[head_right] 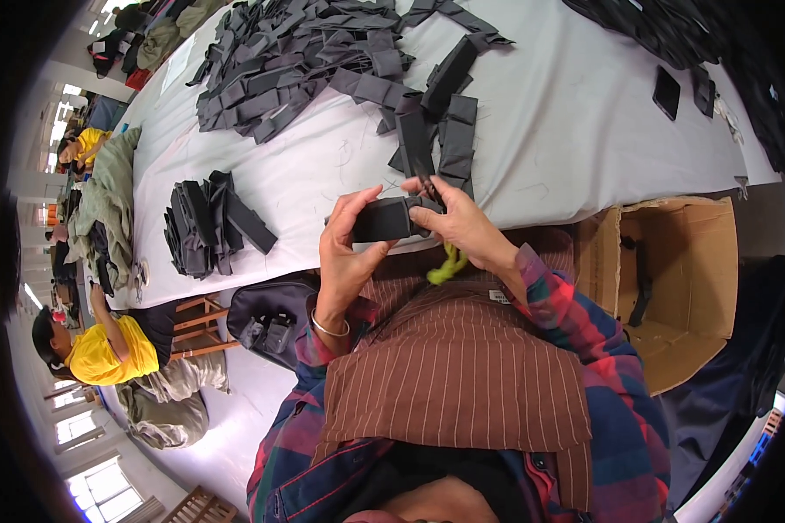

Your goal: The recorder is using a thread nipper to trim loose threads from black fabric straps in a workshop.

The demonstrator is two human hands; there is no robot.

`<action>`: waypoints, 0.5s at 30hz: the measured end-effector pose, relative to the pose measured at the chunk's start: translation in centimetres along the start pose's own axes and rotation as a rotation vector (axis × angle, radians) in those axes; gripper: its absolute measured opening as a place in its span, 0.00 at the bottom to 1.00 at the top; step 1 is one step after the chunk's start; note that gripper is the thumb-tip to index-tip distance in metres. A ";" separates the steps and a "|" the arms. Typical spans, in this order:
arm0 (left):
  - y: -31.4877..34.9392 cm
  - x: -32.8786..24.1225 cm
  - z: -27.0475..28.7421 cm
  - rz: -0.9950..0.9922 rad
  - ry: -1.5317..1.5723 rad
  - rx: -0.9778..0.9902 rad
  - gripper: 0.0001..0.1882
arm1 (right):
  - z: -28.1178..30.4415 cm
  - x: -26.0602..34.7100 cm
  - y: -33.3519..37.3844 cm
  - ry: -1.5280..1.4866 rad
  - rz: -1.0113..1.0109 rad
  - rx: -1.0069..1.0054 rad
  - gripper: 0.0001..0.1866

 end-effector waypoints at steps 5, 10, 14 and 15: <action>-0.8 -2.4 -0.5 -0.367 -0.354 -0.030 0.36 | -0.4 -1.5 0.4 -0.027 0.005 0.103 0.08; 1.3 4.9 0.6 0.249 0.294 -0.500 0.35 | -1.1 2.5 1.6 0.444 0.416 -0.079 0.07; 1.7 7.9 -1.7 0.513 1.076 -0.277 0.23 | -1.5 2.9 2.3 0.640 0.604 -0.106 0.11; 1.5 7.6 -1.5 0.464 1.063 -0.250 0.18 | -1.3 2.7 2.3 0.639 0.601 -0.106 0.11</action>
Point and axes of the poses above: each hand's wrist, its own y-axis away from the middle knuckle, its own z-axis out of the back of the hand, x = y × z, the point moved 7 cm from there along -y, towards the middle knuckle, and after that the axes turned 4 degrees about -z, right-handed, at the moved point
